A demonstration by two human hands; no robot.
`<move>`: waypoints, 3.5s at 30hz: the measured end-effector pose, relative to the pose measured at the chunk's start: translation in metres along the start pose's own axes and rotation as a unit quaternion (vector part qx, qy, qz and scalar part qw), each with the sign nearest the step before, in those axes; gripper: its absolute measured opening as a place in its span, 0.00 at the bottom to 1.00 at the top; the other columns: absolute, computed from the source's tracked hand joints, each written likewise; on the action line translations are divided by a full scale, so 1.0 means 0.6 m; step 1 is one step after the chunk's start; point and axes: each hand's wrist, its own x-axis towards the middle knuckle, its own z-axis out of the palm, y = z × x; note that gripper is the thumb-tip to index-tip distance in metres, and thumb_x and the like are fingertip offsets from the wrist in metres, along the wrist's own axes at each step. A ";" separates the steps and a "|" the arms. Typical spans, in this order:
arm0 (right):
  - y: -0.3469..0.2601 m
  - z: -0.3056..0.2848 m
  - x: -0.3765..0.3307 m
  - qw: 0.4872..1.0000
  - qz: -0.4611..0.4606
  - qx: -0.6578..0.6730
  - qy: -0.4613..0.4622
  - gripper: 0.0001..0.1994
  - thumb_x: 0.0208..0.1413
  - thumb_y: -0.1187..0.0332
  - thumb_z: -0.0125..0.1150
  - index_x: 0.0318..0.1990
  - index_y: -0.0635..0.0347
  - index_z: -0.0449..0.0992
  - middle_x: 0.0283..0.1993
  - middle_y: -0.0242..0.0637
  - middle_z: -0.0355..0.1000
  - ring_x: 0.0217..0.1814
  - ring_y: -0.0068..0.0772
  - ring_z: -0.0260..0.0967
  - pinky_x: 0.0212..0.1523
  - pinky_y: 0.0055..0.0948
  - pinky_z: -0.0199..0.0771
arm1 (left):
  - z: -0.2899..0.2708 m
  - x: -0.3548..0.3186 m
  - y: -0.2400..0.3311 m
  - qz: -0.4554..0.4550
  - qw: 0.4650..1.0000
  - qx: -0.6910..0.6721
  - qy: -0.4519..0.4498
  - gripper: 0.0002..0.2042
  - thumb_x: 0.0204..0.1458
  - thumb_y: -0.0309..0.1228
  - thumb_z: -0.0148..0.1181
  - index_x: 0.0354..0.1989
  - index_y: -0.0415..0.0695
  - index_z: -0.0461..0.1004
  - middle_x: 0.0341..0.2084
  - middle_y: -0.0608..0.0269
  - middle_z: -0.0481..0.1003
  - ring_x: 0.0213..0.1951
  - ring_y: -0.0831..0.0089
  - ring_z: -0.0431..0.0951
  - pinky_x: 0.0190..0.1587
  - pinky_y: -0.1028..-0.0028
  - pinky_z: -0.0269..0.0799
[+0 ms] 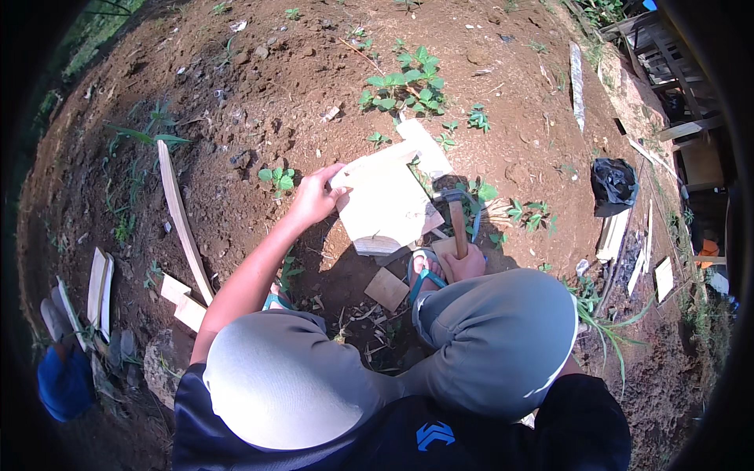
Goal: The person assembles a wooden box structure using a hammer and nails, then stands up and picks up several loose wooden boards from the ground.
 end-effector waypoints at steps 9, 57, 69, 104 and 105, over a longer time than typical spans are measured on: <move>-0.188 -0.200 0.057 0.919 -0.101 0.376 -0.062 0.12 0.51 0.72 0.75 0.32 0.60 0.73 0.29 0.30 0.75 0.31 0.19 0.72 0.32 0.26 0.74 | -0.025 -0.020 -0.027 -0.029 1.000 0.007 0.005 0.25 0.51 0.30 0.70 0.60 0.46 0.74 0.41 0.46 0.80 0.41 0.53 0.82 0.47 0.59 0.76; -0.264 -0.592 -0.060 0.960 -0.229 -0.065 -0.147 0.19 0.56 0.60 0.73 0.44 0.68 0.76 0.29 0.34 0.69 0.34 0.23 0.64 0.38 0.30 0.68 | 0.016 -0.041 -0.018 -0.049 0.992 0.111 0.027 0.27 0.51 0.34 0.71 0.61 0.52 0.69 0.35 0.45 0.81 0.41 0.43 0.82 0.42 0.51 0.76; -0.348 -0.402 -0.216 0.947 -0.096 0.146 -0.268 0.17 0.69 0.68 0.53 0.61 0.63 0.64 0.28 0.28 0.62 0.19 0.17 0.63 0.18 0.21 0.68 | 0.007 -0.036 -0.038 -0.034 0.988 0.140 0.049 0.27 0.52 0.36 0.70 0.60 0.52 0.68 0.31 0.46 0.81 0.38 0.44 0.82 0.39 0.51 0.76; -0.267 -0.153 -0.285 0.974 -0.180 0.138 -0.020 0.20 0.68 0.66 0.52 0.64 0.58 0.64 0.40 0.60 0.77 0.42 0.67 0.75 0.38 0.58 0.75 | 0.025 -0.055 -0.054 -0.040 0.993 0.089 0.072 0.25 0.56 0.39 0.67 0.60 0.48 0.69 0.43 0.46 0.82 0.43 0.47 0.83 0.45 0.56 0.78; -0.255 -0.141 -0.284 0.979 -0.178 0.095 -0.041 0.19 0.67 0.66 0.53 0.64 0.57 0.65 0.41 0.59 0.77 0.43 0.66 0.76 0.39 0.57 0.76 | 0.030 -0.053 -0.048 -0.046 0.992 0.095 0.065 0.25 0.56 0.39 0.67 0.60 0.48 0.69 0.42 0.46 0.82 0.43 0.47 0.83 0.45 0.55 0.78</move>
